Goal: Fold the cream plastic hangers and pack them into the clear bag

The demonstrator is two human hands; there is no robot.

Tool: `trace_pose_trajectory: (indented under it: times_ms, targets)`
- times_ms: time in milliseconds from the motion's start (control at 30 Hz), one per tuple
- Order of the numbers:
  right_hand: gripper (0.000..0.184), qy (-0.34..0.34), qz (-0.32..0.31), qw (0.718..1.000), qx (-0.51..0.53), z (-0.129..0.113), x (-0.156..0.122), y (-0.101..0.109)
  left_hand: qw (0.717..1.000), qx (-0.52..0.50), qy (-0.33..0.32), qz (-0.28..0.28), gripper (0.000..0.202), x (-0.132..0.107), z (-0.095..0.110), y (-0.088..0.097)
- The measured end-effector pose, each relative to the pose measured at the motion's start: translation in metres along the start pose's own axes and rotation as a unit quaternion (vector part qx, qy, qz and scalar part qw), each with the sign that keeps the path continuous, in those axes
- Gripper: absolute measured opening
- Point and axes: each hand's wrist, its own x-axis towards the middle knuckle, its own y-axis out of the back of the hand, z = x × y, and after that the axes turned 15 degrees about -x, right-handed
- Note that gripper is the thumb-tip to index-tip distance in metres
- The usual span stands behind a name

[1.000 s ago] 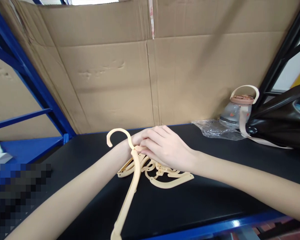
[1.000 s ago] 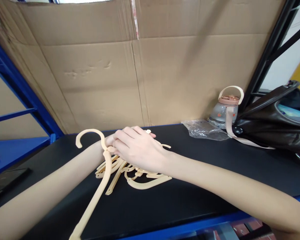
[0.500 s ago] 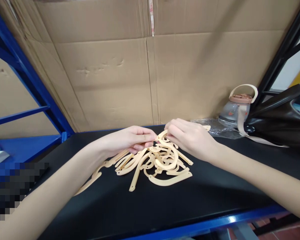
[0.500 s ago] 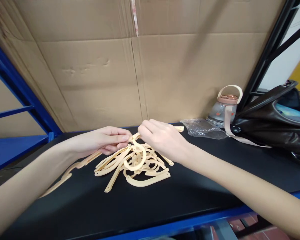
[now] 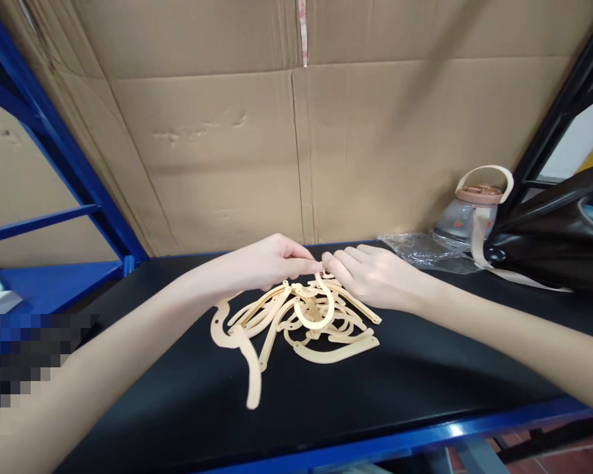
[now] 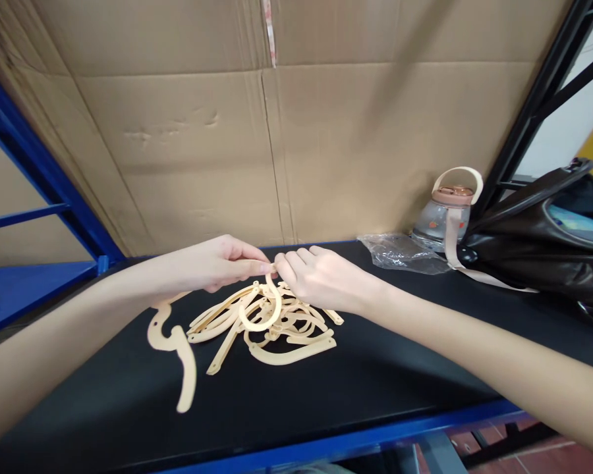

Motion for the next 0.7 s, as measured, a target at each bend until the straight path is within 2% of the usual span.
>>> trace_pose_trajectory:
  times_ms: [100, 200, 300, 367, 500, 700]
  targets:
    - [0.023, -0.002, -0.068, 0.997, 0.02, -0.003, 0.004, 0.001, 1.0, 0.004, 0.007, 0.027, 0.031, 0.005, -0.001, -0.003]
    - [0.018, -0.044, -0.169, 0.981, 0.087, -0.004, 0.011, -0.002, 0.997, 0.017, 0.018, 0.078, 0.033, 0.01, -0.002, -0.01]
    - [0.018, -0.137, -0.262, 0.93, 0.217, 0.002, 0.015, -0.016, 0.988, 0.053, -0.022, 0.143, 0.03, 0.013, -0.004, -0.013]
    - [0.025, -0.19, -0.297, 0.895, 0.272, 0.009, 0.013, -0.031, 0.98, 0.062, -0.054, 0.18, 0.029, 0.012, -0.004, -0.01]
    - [0.037, -0.246, -0.345, 0.864, 0.273, 0.01, -0.001, -0.061, 0.974, -0.073, -0.027, 0.212, 0.026, 0.004, 0.001, 0.004]
    - [0.023, -0.306, -0.379, 0.834, 0.26, -0.017, -0.014, -0.084, 0.933, -0.298, -0.033, 0.197, 0.017, -0.004, -0.002, 0.017]
